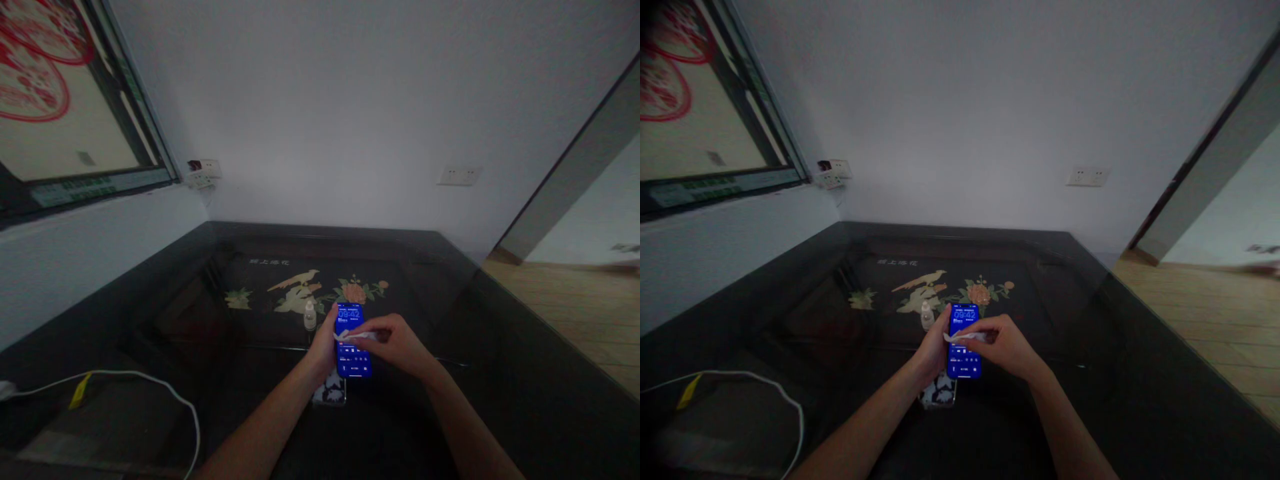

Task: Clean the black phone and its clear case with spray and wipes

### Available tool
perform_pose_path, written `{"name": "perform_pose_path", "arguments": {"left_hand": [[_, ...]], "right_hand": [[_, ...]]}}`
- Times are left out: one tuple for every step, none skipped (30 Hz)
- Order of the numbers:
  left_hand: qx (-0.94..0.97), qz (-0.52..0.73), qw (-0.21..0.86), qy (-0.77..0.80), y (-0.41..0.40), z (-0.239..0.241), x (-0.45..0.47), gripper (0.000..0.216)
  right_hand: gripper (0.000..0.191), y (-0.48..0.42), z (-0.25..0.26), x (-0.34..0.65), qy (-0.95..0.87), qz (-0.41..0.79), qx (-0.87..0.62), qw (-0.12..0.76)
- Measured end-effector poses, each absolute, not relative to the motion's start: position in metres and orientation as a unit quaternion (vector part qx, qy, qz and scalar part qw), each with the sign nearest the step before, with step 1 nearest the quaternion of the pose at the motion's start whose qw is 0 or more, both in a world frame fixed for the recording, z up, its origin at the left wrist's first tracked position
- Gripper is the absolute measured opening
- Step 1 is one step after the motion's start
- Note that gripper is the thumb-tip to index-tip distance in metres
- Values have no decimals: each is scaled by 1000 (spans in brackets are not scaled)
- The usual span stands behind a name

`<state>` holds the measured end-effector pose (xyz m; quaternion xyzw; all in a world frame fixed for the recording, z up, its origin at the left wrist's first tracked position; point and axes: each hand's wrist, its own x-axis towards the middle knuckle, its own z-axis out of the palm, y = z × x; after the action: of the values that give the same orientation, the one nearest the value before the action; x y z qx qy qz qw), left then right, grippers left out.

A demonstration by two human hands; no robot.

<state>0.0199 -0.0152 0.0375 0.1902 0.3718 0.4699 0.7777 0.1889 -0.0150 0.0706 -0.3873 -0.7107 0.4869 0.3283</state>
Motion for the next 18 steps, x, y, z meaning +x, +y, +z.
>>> {"name": "perform_pose_path", "arguments": {"left_hand": [[188,469,778,374,-15,37,20,59],[187,462,780,378,-15,37,19,61],[187,451,785,382,-16,37,19,64],[188,439,788,389,-17,38,19,66],[192,434,786,396,-18,40,18,65],[198,438,778,405,-20,42,18,61],[206,449,763,417,-22,44,17,54],[218,461,746,429,-23,45,17,47],[233,470,729,440,-25,47,17,44],[250,476,713,450,-26,48,17,47],[267,479,700,458,-27,48,17,52],[283,479,691,462,-27,48,16,56],[298,480,682,464,-28,49,16,59],[310,485,671,467,-28,49,16,59],[319,492,660,471,-28,49,15,58],[322,498,652,472,-28,50,15,55],[319,500,656,466,-29,50,14,52],[312,499,668,456,-29,50,14,48]], "right_hand": [[25,-17,73,190,-715,518,-372,288],[25,-20,75,192,-712,555,-356,242],[25,-21,77,193,-702,595,-340,194],[25,-23,79,196,-686,633,-325,151],[25,-23,80,199,-668,667,-308,119],[24,-23,80,201,-651,690,-296,109],[24,-22,80,204,-638,704,-287,122],[23,-20,79,206,-627,710,-282,153],[23,-17,78,208,-615,709,-282,198],[23,-14,77,209,-601,702,-286,253],[24,-11,75,210,-581,691,-295,313],[25,-7,73,209,-556,676,-306,373],[27,-4,72,208,-527,662,-316,430],[27,-1,71,207,-496,646,-324,481],[28,2,70,205,-466,632,-331,524],[28,4,69,204,-440,618,-335,558],[29,7,68,203,-420,606,-341,583],[29,9,68,202,-404,594,-346,603]]}}
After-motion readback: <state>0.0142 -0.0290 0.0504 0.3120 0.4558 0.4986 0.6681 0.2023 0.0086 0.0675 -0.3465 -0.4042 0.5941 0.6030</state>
